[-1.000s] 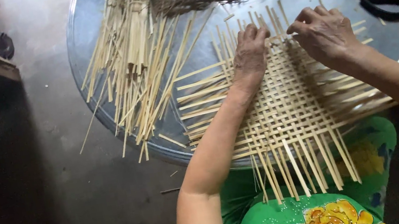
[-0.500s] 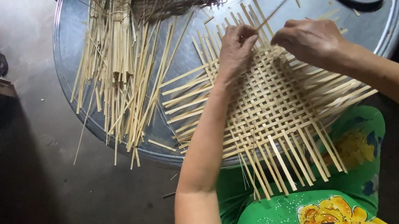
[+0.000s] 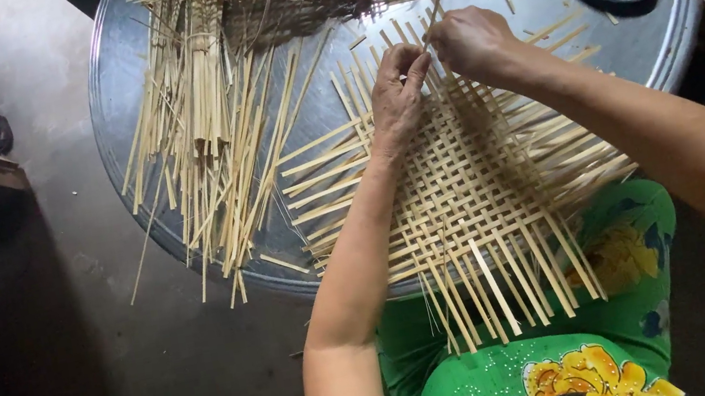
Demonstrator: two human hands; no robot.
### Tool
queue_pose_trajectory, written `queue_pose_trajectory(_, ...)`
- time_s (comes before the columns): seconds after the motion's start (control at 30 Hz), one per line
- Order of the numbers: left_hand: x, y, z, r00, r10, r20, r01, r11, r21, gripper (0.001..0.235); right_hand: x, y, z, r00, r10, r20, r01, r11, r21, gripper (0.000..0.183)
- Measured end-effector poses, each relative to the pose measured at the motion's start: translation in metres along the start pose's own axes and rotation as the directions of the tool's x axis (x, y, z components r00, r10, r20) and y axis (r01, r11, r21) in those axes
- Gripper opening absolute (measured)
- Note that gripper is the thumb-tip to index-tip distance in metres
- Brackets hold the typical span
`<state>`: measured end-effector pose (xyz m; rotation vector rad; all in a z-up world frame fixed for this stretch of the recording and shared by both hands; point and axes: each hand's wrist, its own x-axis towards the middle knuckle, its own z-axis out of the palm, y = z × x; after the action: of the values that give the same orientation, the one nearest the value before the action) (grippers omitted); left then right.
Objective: The person weaves thin bamboo strips by hand on a large metal tray, interlacing them to form a flat mat. The person periodically lifts and adjusts the mat to tighten the weave and continues adding strips.
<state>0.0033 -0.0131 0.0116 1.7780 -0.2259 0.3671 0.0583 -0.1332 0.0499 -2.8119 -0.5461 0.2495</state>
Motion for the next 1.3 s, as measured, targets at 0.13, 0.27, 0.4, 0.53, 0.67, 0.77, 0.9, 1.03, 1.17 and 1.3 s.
queue_pose_trajectory(0.13, -0.003, 0.011, -0.001, 1.0, -0.004, 0.013, 0.004, 0.999, -0.052, 0.022, 0.019, 0.002, 0.009, 0.994, 0.103, 0.032, -0.105, 0.993, 0.047, 0.032)
queue_pose_trajectory(0.27, -0.003, 0.019, -0.005, 0.997, -0.066, 0.047, 0.069, 0.997, -0.046, 0.024, 0.022, 0.007, 0.013, 0.996, 0.08, 0.028, -0.082, 0.994, 0.076, 0.019)
queue_pose_trajectory(0.4, -0.001, 0.017, -0.006, 0.99, -0.133, 0.039, 0.133, 0.991, 0.011, 0.025, 0.01, 0.011, 0.014, 0.999, 0.01, -0.032, -0.005, 0.985, 0.171, 0.016)
queue_pose_trajectory(0.53, 0.002, 0.009, -0.002, 0.985, -0.175, 0.013, 0.173, 0.982, 0.074, 0.023, -0.013, 0.004, 0.011, 0.99, -0.004, -0.139, 0.027, 0.985, 0.168, 0.016)
queue_pose_trajectory(0.67, 0.002, 0.022, -0.003, 0.967, -0.253, 0.037, 0.25, 0.965, 0.081, 0.016, -0.03, 0.008, 0.016, 0.905, -0.162, -0.393, 0.229, 0.965, 0.129, 0.009)
queue_pose_trajectory(0.77, 0.004, -0.008, 0.004, 0.982, -0.186, 0.037, 0.179, 0.974, 0.136, 0.006, -0.044, 0.005, 0.014, 0.862, -0.181, -0.474, 0.277, 0.951, 0.14, 0.007)
queue_pose_trajectory(0.9, 0.002, -0.04, 0.014, 0.999, -0.013, 0.029, 0.006, 0.97, 0.242, 0.009, -0.054, -0.001, 0.008, 0.82, -0.161, -0.549, 0.315, 0.928, 0.198, 0.004)
queue_pose_trajectory(1.03, -0.001, -0.003, 0.005, 0.996, -0.09, 0.003, 0.088, 0.972, 0.216, 0.025, -0.051, 0.023, 0.018, 0.846, -0.143, -0.514, 0.232, 0.966, 0.113, 0.013)
queue_pose_trajectory(1.17, -0.002, -0.007, 0.014, 0.997, 0.063, -0.049, -0.044, 0.943, 0.33, 0.017, -0.061, 0.028, 0.015, 0.937, -0.117, -0.33, 0.096, 0.992, -0.077, 0.015)
queue_pose_trajectory(1.3, -0.01, 0.002, 0.02, 0.991, 0.13, -0.017, -0.089, 0.76, 0.644, 0.019, -0.07, 0.021, 0.01, 0.953, -0.165, -0.255, 0.147, 0.985, -0.087, 0.032)
